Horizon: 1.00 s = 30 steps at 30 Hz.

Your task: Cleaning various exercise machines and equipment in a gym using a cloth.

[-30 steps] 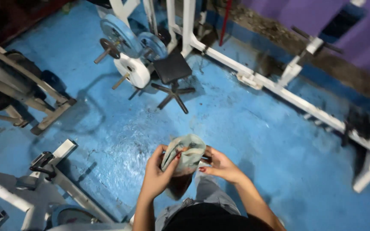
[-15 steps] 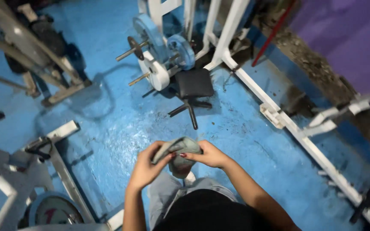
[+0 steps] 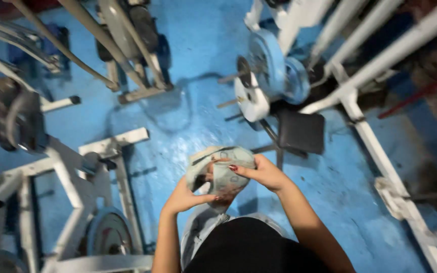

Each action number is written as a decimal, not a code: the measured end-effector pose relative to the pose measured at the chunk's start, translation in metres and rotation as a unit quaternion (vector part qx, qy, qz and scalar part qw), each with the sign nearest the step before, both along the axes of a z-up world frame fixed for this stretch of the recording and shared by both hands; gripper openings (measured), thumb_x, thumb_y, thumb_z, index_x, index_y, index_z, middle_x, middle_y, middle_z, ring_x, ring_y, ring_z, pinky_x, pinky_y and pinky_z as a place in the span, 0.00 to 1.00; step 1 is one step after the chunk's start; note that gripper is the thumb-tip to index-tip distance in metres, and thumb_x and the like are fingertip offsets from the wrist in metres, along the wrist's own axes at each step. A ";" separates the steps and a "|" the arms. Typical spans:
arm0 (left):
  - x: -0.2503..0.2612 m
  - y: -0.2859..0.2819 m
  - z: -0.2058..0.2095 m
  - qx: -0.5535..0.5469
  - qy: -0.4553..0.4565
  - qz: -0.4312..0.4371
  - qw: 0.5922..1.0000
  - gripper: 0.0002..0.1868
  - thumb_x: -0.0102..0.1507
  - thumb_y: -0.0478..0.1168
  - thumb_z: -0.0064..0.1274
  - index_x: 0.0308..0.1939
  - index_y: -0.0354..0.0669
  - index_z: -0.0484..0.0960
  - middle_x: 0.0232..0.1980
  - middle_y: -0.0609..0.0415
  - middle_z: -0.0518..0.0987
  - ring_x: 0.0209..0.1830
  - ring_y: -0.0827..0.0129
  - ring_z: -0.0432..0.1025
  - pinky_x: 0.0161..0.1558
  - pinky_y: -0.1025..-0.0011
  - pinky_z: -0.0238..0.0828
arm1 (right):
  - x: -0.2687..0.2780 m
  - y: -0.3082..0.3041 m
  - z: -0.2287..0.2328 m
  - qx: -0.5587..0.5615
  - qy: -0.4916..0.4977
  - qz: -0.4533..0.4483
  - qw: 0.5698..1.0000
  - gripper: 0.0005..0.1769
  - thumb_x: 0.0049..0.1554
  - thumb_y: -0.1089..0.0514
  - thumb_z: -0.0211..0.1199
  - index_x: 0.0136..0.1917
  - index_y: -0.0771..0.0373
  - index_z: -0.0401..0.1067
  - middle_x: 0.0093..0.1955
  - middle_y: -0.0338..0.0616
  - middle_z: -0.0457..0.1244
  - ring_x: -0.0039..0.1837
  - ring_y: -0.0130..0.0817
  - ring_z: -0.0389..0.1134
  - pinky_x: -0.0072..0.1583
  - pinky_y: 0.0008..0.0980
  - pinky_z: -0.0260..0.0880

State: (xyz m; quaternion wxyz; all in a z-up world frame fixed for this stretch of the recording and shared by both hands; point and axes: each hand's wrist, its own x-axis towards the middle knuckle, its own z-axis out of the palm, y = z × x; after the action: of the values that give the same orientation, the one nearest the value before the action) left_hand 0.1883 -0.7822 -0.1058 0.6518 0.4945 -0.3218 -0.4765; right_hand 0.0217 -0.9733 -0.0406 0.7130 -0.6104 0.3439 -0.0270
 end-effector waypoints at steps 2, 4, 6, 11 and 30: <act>0.046 -0.021 0.041 -0.031 0.007 -0.027 0.999 0.48 0.46 0.31 0.77 0.69 0.35 0.72 0.48 0.48 0.83 0.46 0.67 0.76 0.59 0.58 0.74 | 0.042 -0.011 -0.001 0.016 -0.002 -0.007 1.000 0.16 0.52 0.59 0.76 0.53 0.68 0.82 0.47 0.46 0.74 0.49 0.30 0.73 0.50 0.36 0.76; 0.073 -0.042 0.031 -0.034 -0.062 -0.009 0.997 0.48 0.46 0.36 0.78 0.69 0.37 0.72 0.55 0.42 0.81 0.54 0.56 0.76 0.62 0.54 0.70 | 0.077 -0.026 -0.013 0.026 0.002 -0.017 1.000 0.17 0.52 0.59 0.76 0.54 0.68 0.81 0.47 0.45 0.74 0.49 0.30 0.73 0.50 0.37 0.76; 0.104 -0.065 0.017 -0.038 -0.128 0.008 0.991 0.49 0.46 0.41 0.78 0.69 0.39 0.72 0.61 0.36 0.80 0.61 0.46 0.75 0.65 0.50 0.67 | 0.107 -0.047 -0.026 0.036 0.010 -0.027 0.999 0.18 0.52 0.59 0.75 0.54 0.68 0.81 0.48 0.45 0.74 0.48 0.31 0.73 0.50 0.37 0.77; 0.201 -0.135 0.023 -0.063 -0.307 -0.017 0.950 0.38 0.54 0.47 0.71 0.66 0.40 0.75 0.61 0.38 0.81 0.64 0.39 0.72 0.68 0.45 0.63 | 0.172 -0.104 -0.020 0.013 0.029 -0.085 0.996 0.20 0.52 0.61 0.74 0.57 0.70 0.79 0.51 0.48 0.73 0.52 0.36 0.73 0.53 0.41 0.76; 0.422 -0.477 -0.074 0.115 -0.217 0.179 0.953 0.14 0.64 0.42 0.61 0.45 0.33 0.81 0.37 0.35 0.84 0.43 0.38 0.79 0.41 0.54 0.76 | 0.413 -0.413 -0.142 -0.122 -0.065 -0.103 0.985 0.51 0.56 0.63 0.70 0.84 0.55 0.46 0.79 0.70 0.49 0.77 0.72 0.51 0.70 0.71 0.56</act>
State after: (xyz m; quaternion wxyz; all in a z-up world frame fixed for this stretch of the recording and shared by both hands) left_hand 0.6106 -1.2597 -0.1797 0.5798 0.7067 -0.3049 -0.2672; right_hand 0.4345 -1.3866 -0.1827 0.6479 -0.6510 0.3516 -0.1812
